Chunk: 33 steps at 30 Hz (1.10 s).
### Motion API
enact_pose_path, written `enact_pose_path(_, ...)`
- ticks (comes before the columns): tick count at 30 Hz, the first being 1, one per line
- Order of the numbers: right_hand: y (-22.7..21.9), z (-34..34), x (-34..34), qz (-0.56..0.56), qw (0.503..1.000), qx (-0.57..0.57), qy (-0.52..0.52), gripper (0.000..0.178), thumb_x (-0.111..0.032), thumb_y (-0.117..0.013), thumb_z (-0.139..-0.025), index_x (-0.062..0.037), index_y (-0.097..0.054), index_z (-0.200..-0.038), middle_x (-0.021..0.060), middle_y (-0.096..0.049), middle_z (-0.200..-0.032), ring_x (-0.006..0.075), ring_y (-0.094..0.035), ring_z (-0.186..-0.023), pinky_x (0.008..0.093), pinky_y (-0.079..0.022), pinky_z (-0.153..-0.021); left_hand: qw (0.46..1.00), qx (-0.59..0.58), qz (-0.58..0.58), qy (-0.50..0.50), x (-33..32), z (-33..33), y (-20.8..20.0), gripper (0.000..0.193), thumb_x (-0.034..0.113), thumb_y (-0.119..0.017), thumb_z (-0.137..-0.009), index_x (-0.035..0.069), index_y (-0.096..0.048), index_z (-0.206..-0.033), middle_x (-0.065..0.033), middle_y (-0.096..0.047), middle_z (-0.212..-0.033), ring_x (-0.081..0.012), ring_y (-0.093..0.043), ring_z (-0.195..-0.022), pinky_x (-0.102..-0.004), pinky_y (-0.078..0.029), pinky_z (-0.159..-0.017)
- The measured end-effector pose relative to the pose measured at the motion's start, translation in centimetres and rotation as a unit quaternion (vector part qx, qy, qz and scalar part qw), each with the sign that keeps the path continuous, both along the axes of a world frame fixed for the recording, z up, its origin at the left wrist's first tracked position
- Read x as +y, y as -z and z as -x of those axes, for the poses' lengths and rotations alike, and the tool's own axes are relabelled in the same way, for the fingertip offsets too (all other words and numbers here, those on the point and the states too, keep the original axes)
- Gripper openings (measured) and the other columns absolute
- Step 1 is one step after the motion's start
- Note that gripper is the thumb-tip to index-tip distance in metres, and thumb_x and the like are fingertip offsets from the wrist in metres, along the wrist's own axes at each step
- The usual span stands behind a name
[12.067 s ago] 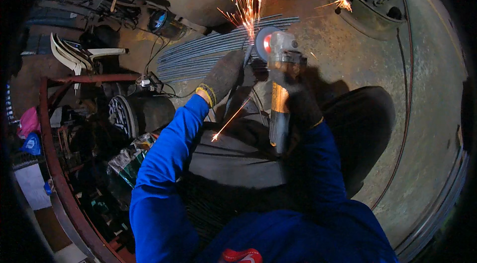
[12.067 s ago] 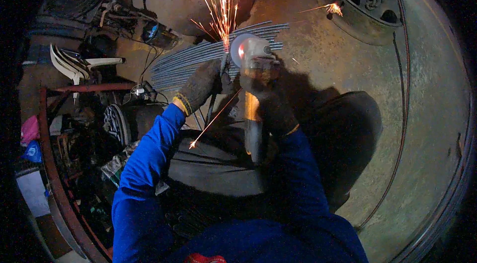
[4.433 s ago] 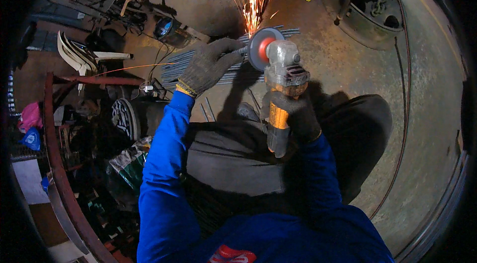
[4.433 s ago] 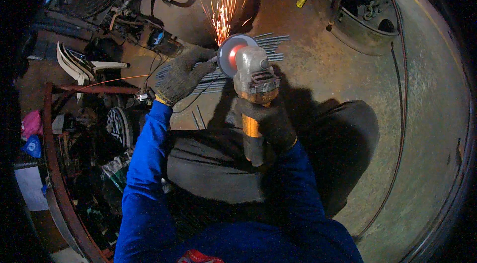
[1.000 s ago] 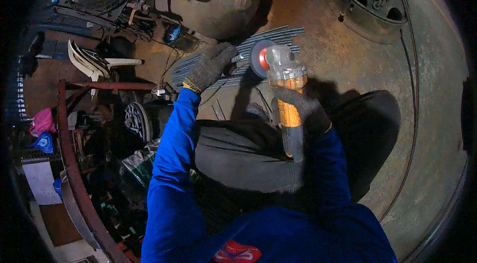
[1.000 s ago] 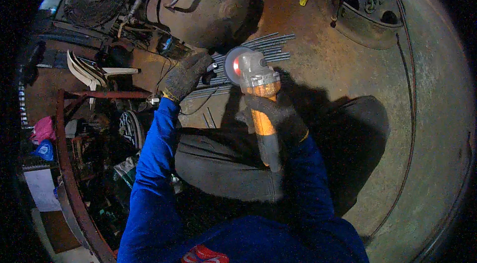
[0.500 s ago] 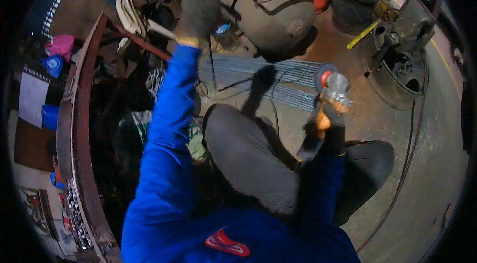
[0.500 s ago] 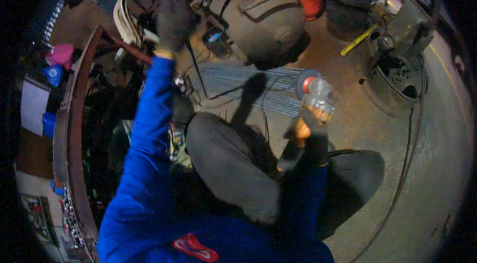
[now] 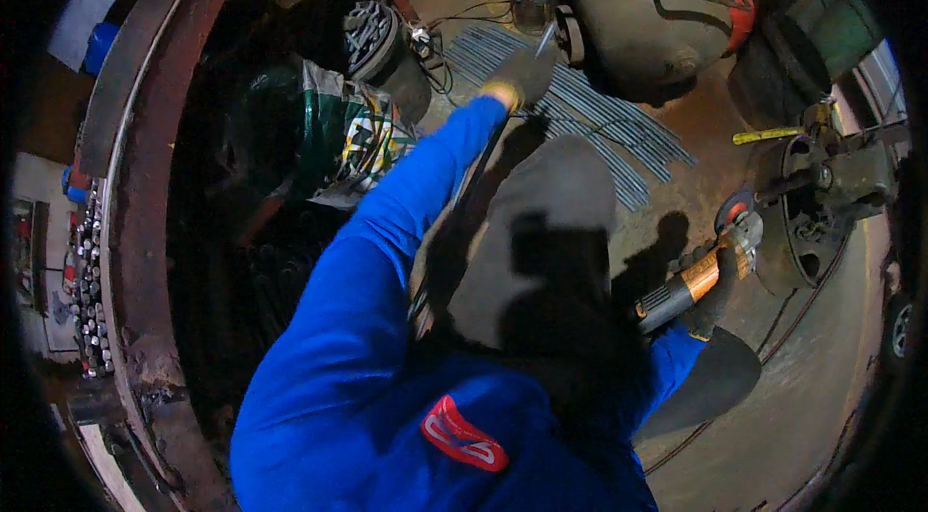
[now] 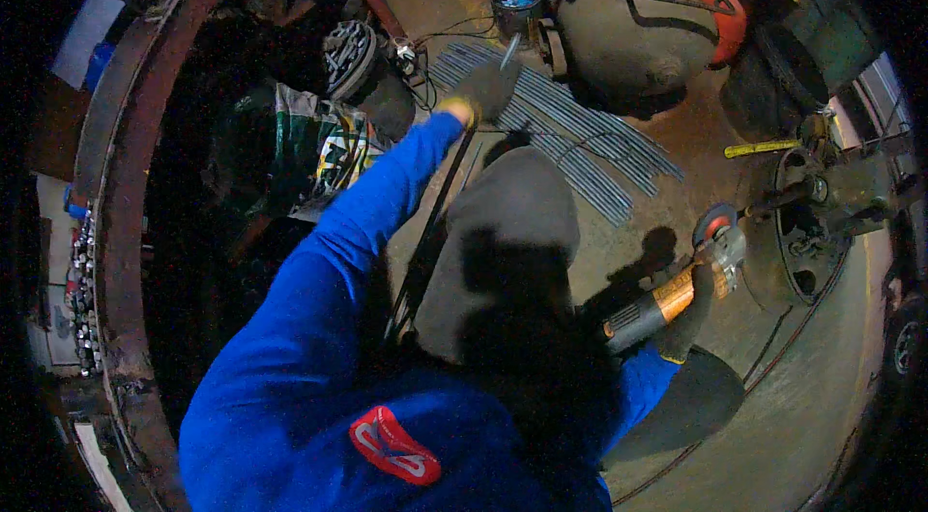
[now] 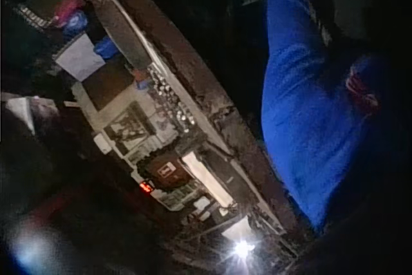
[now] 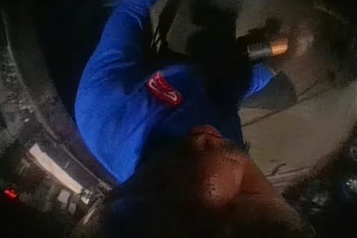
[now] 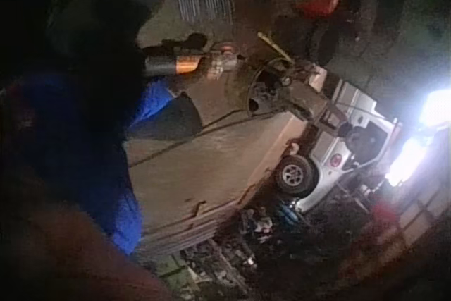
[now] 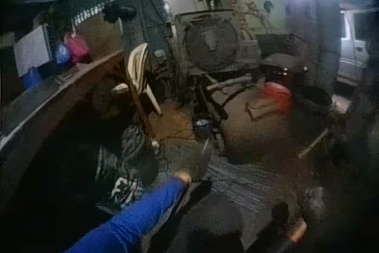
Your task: The person sits on the floor and uses an angle grinder to cut multiple metal rods one by one. Sparks fly as the grinder cuts through each rod, and the person places the cut pieces aside on the floor.
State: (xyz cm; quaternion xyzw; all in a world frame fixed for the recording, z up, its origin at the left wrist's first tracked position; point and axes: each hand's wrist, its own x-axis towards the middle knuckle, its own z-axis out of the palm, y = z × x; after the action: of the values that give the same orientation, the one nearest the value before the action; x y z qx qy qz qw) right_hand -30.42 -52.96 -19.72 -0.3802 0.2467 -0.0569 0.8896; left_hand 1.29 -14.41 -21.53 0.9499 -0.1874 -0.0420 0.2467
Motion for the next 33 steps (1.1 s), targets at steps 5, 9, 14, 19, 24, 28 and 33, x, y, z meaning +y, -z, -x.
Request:
enact_pose_path(5,0.1,-1.0,2.0,0.012,0.999,0.018,0.025,0.042,-0.041,-0.069,-0.091,-0.0099,-0.06,-0.119,0.0057,-0.065,-0.094,0.0222,-0.065,-0.078,0.0375,-0.056,-0.067,0.962,0.161,-0.126,-0.182,9.0,7.7,15.6,0.059,0.045,-0.048,-0.098,0.003,-0.054,-0.138,-0.0297,-0.056,-0.136,-0.0446,-0.057,-0.124,-0.0491,-0.046,-0.105)
enact_pose_path(9,0.5,-0.4,1.3,0.018,0.999,0.024,0.034,0.043,-0.04,-0.071,-0.09,-0.007,-0.06,-0.115,0.0064,-0.064,-0.084,0.0225,-0.064,-0.069,0.0361,-0.055,-0.06,0.877,0.255,-0.182,-0.364,10.1,18.1,19.6,0.064,0.036,-0.07,-0.087,0.011,-0.05,-0.143,-0.0191,-0.057,-0.139,-0.0359,-0.057,-0.127,-0.0454,-0.048,-0.104)
enact_pose_path(14,1.8,0.7,-0.5,0.061,0.995,0.046,0.06,0.039,-0.04,-0.068,-0.092,-0.0075,-0.061,-0.113,0.0065,-0.065,-0.084,0.0224,-0.065,-0.068,0.0376,-0.056,-0.061,0.883,0.155,-0.263,-0.356,6.3,29.2,20.8,0.072,0.039,-0.071,-0.086,0.011,-0.042,-0.145,-0.0114,-0.056,-0.136,-0.0394,-0.059,-0.118,-0.056,-0.048,-0.099)
enact_pose_path(19,-0.8,-0.1,2.0,-0.013,0.998,0.058,0.015,0.036,-0.034,-0.065,-0.094,-0.0046,-0.06,-0.114,0.0113,-0.068,-0.09,0.0251,-0.067,-0.071,0.0405,-0.059,-0.063,0.87,0.186,-0.274,-0.365,7.4,28.8,22.4,0.058,0.037,-0.069,-0.086,0.011,-0.049,-0.135,-0.0107,-0.058,-0.126,-0.0395,-0.06,-0.111,-0.0566,-0.051,-0.093)
enact_pose_path(24,-0.8,0.3,1.5,-0.002,0.998,0.062,0.025,0.037,-0.034,-0.067,-0.093,-0.0043,-0.06,-0.115,0.0103,-0.068,-0.091,0.0238,-0.068,-0.073,0.0378,-0.059,-0.065,0.946,0.131,-0.184,-0.233,3.3,23.5,24.0,0.049,0.037,-0.067,-0.087,0.012,-0.054,-0.127,-0.0123,-0.061,-0.117,-0.0401,-0.062,-0.107,-0.0553,-0.052,-0.09)
enact_pose_path(28,-0.8,-0.2,2.3,-0.002,0.996,0.072,0.055,0.038,-0.033,-0.067,-0.092,-0.0044,-0.061,-0.116,0.0093,-0.068,-0.092,0.0227,-0.068,-0.075,0.0352,-0.058,-0.067,0.997,0.028,-0.058,0.037,1.1,12.4,25.5,0.042,0.037,-0.066,-0.088,0.012,-0.058,-0.121,-0.0136,-0.063,-0.109,-0.0406,-0.063,-0.104,-0.0543,-0.053,-0.089)
enact_pose_path(33,0.9,1.2,1.0,-0.006,0.991,0.096,0.095,0.039,-0.032,-0.068,-0.092,-0.0042,-0.061,-0.119,0.0093,-0.068,-0.091,0.0229,-0.068,-0.075,0.0347,-0.058,-0.067,0.993,-0.008,-0.091,0.073,-8.9,7.7,22.1,0.037,0.033,-0.067,-0.087,0.011,-0.058,-0.116,-0.0085,-0.063,-0.113,-0.0408,-0.061,-0.105,-0.055,-0.053,-0.081)
